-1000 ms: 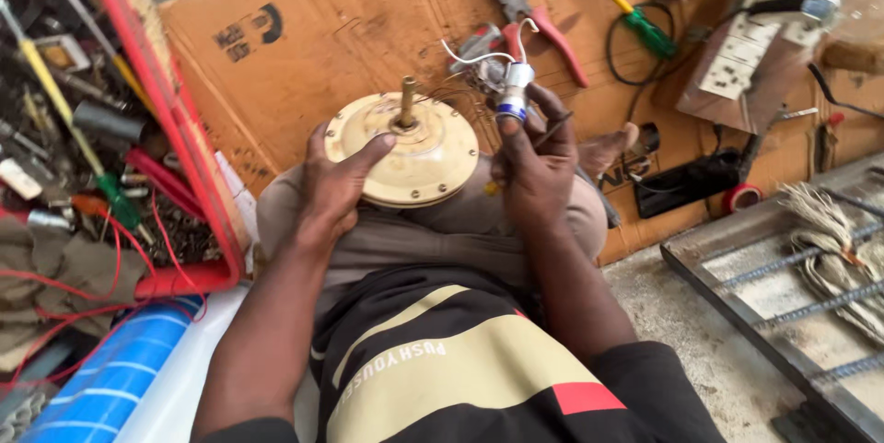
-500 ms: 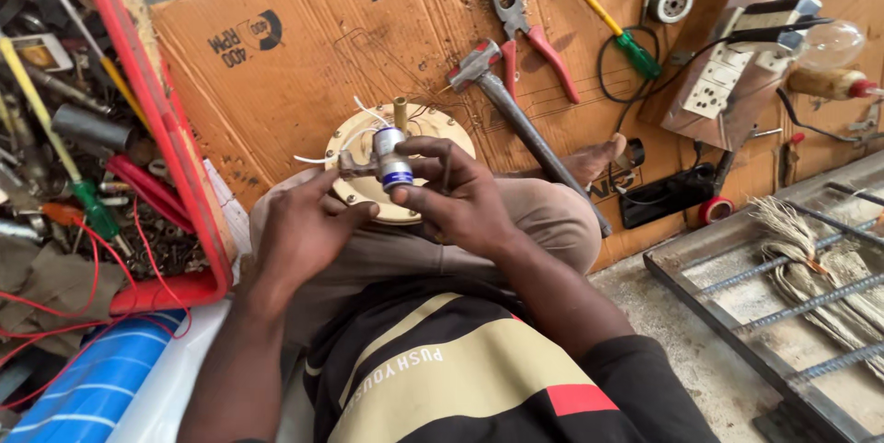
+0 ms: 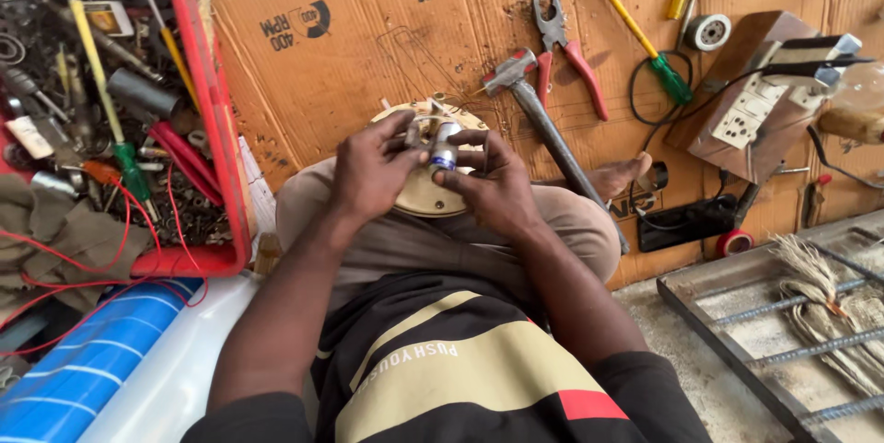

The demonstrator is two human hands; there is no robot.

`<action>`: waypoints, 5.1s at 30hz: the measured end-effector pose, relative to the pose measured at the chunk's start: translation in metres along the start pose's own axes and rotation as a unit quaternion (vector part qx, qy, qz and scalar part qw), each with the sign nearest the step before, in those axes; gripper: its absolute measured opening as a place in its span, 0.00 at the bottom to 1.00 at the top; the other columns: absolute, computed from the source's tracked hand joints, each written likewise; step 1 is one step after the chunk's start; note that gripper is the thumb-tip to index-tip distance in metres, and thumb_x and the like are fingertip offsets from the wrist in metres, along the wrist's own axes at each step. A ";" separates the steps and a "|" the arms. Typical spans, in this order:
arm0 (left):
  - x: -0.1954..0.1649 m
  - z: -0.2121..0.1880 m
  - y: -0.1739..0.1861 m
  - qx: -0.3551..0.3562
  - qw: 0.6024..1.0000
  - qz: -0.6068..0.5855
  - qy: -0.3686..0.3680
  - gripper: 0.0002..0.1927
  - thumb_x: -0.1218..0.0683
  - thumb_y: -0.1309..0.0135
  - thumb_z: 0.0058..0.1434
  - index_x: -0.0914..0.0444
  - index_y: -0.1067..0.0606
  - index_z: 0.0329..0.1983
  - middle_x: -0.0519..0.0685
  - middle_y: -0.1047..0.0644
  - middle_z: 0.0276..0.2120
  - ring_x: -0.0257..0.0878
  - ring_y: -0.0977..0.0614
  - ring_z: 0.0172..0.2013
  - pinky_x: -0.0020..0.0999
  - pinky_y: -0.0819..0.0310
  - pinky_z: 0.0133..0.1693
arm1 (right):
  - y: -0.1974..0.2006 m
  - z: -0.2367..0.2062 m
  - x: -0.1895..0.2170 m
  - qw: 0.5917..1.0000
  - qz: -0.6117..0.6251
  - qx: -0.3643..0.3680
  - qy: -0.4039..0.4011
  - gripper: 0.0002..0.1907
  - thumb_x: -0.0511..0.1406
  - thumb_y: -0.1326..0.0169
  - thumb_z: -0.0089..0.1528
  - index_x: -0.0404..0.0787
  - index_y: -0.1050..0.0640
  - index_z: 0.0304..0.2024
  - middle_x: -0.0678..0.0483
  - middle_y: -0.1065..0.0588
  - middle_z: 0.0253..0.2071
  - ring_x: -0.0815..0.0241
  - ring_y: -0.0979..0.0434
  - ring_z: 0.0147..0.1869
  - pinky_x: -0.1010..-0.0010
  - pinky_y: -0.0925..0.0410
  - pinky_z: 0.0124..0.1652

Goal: The person sits on the floor with a ceiling fan motor housing on their lap and works on its wiring and central shaft by hand. They thread and twist wires, fit a cylindrical capacitor into the housing, pick small hardware from a container of parts, and press components into place on the assembly.

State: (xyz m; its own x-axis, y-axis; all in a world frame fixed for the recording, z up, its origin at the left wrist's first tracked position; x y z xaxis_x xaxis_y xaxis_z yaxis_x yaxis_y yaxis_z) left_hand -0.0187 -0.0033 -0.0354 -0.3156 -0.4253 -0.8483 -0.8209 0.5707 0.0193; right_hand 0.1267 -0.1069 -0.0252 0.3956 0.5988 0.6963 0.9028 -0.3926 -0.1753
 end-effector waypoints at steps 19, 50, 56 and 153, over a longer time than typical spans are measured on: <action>-0.019 0.045 -0.009 0.018 0.996 -0.056 0.067 0.29 0.65 0.51 0.65 0.64 0.32 0.72 0.57 0.18 0.51 0.35 0.19 0.43 0.28 0.23 0.43 | 0.020 0.021 0.002 0.997 0.052 -0.029 0.040 0.22 0.26 0.36 0.59 0.34 0.26 0.55 0.50 0.18 0.45 0.70 0.19 0.44 0.80 0.25 0.40; -0.002 0.010 -0.018 -0.037 0.939 0.317 -0.130 0.16 0.57 0.39 0.59 0.69 0.22 0.48 0.62 0.20 0.33 0.60 0.20 0.37 0.54 0.28 0.40 | 0.150 0.056 0.105 0.795 -0.551 -0.250 0.039 0.11 0.31 0.41 0.56 0.47 0.16 0.40 0.44 0.22 0.42 0.40 0.22 0.47 0.52 0.29 0.46; 0.002 0.003 -0.013 -0.044 0.936 0.326 -0.128 0.20 0.58 0.39 0.59 0.71 0.22 0.53 0.62 0.20 0.33 0.59 0.19 0.36 0.52 0.28 0.40 | 0.195 0.050 0.093 0.796 -0.558 -0.177 -0.157 0.10 0.36 0.37 0.57 0.51 0.15 0.42 0.46 0.19 0.40 0.48 0.19 0.45 0.59 0.27 0.50; -0.009 -0.012 0.012 -0.042 0.939 0.336 -0.050 0.13 0.60 0.38 0.63 0.68 0.21 0.50 0.59 0.18 0.38 0.51 0.16 0.38 0.41 0.23 0.42 | 0.261 -0.025 0.155 0.936 -0.153 -0.241 0.204 0.12 0.27 0.34 0.67 0.33 0.20 0.52 0.51 0.18 0.44 0.67 0.18 0.45 0.78 0.25 0.41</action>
State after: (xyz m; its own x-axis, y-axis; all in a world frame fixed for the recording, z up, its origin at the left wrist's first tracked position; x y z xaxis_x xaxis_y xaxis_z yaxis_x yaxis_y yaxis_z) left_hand -0.0311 -0.0006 -0.0211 -0.7334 0.0829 -0.6747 -0.4872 0.6281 0.6068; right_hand 0.4195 -0.1342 0.0538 -0.0548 0.4559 0.8883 0.7434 -0.5753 0.3411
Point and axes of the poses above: each hand's wrist, its own z-axis towards the middle knuckle, its own y-axis out of the back of the hand, x = y × z, the point moved 7 cm from there along z, towards the middle knuckle
